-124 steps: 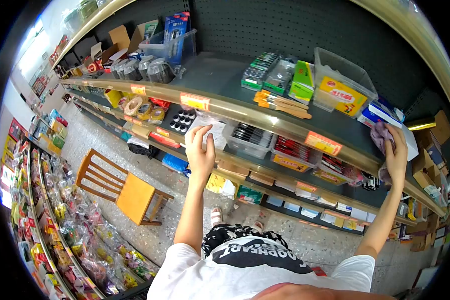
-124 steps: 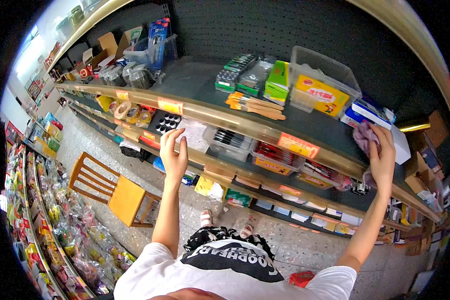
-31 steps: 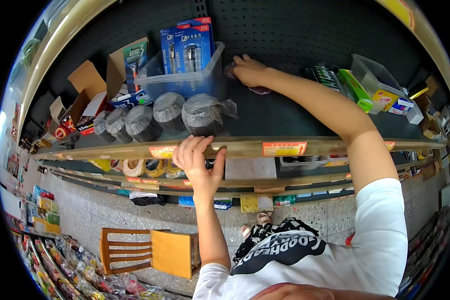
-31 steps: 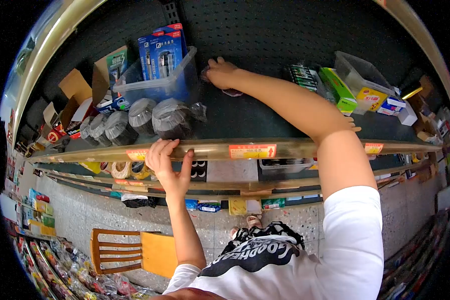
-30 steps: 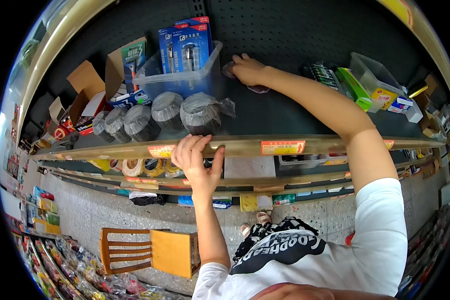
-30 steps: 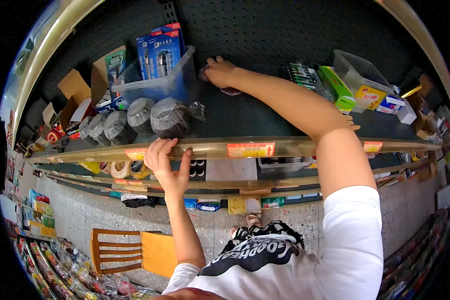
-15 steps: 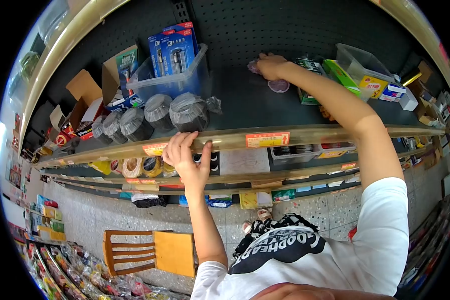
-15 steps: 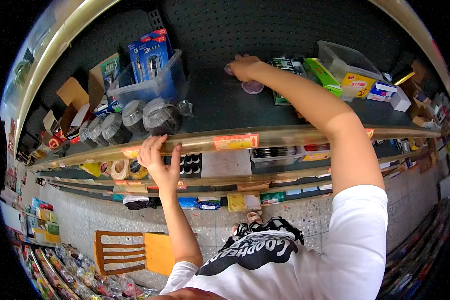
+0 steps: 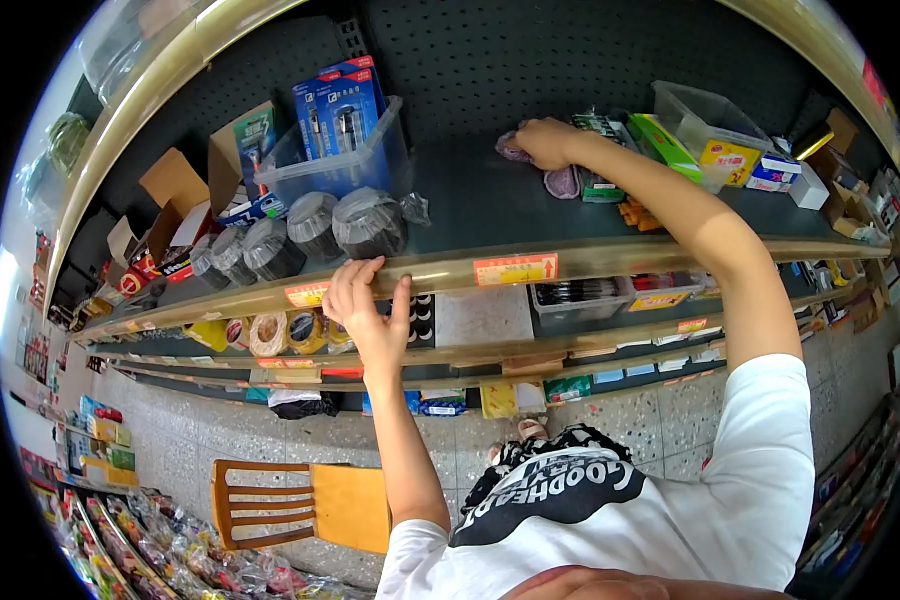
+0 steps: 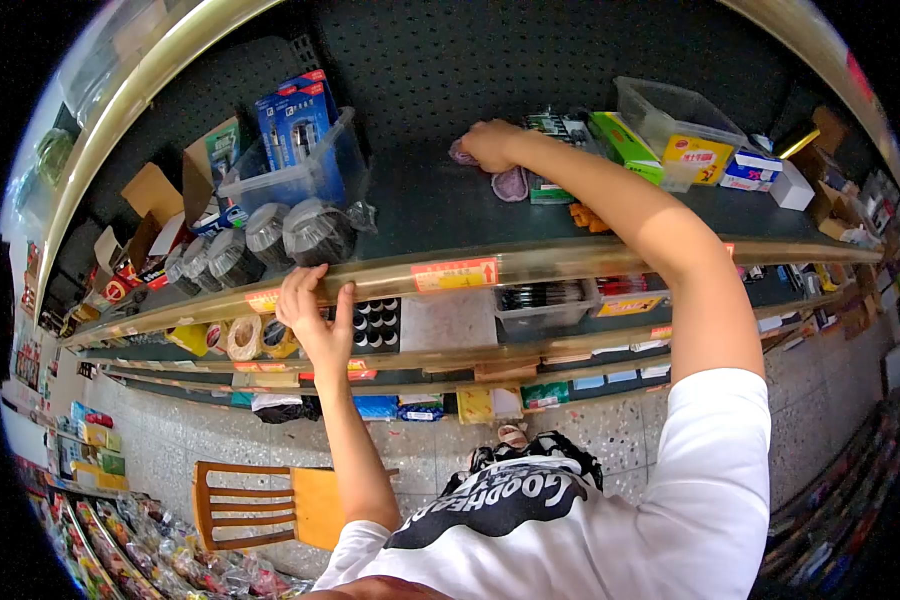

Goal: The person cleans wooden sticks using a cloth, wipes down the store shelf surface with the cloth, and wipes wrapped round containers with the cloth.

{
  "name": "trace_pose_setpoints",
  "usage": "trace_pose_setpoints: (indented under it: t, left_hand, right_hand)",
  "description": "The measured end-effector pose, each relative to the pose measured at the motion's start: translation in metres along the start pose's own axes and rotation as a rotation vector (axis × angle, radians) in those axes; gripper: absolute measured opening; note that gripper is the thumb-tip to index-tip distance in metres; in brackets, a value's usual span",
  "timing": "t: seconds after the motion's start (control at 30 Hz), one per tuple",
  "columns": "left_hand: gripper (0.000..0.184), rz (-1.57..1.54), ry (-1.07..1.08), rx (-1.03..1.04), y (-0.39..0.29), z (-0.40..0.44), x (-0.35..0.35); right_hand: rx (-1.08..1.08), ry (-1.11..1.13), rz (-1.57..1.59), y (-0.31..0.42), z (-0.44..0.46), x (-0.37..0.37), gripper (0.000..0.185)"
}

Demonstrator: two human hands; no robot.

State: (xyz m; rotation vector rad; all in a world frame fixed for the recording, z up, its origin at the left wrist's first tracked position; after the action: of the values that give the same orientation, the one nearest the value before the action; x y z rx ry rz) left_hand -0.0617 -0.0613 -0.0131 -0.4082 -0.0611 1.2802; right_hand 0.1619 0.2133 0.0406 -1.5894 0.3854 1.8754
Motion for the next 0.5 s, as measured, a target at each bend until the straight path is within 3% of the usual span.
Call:
trace_pose_setpoints:
  t: [0.13, 0.27, 0.5]
  left_hand:
    - [0.038, -0.007, 0.002, 0.000, 0.001, 0.000, 0.001]
    - [0.038, -0.005, 0.007, -0.002, 0.002, -0.001, 0.001]
    - [0.037, -0.002, -0.005, -0.003, -0.001, 0.001, 0.000]
  right_hand:
    - [-0.150, 0.004, 0.026, 0.024, -0.021, -0.009, 0.052]
    - [-0.279, -0.138, 0.116, 0.052, -0.053, -0.029, 0.056]
    - [-0.374, -0.047, 0.363, 0.085, -0.095, -0.063, 0.058]
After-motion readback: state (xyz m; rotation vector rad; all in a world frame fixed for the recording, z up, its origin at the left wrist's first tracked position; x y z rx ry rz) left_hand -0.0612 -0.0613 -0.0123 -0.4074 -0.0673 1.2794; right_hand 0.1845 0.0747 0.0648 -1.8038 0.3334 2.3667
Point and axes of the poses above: each hand's wrist, its own z-axis towards the middle knuckle, its own x-axis out of the palm, y = z × x, the point moved 5 cm from there along z, towards the middle knuckle, and after that the axes turned 15 degrees about -y, right-handed, at the moved point
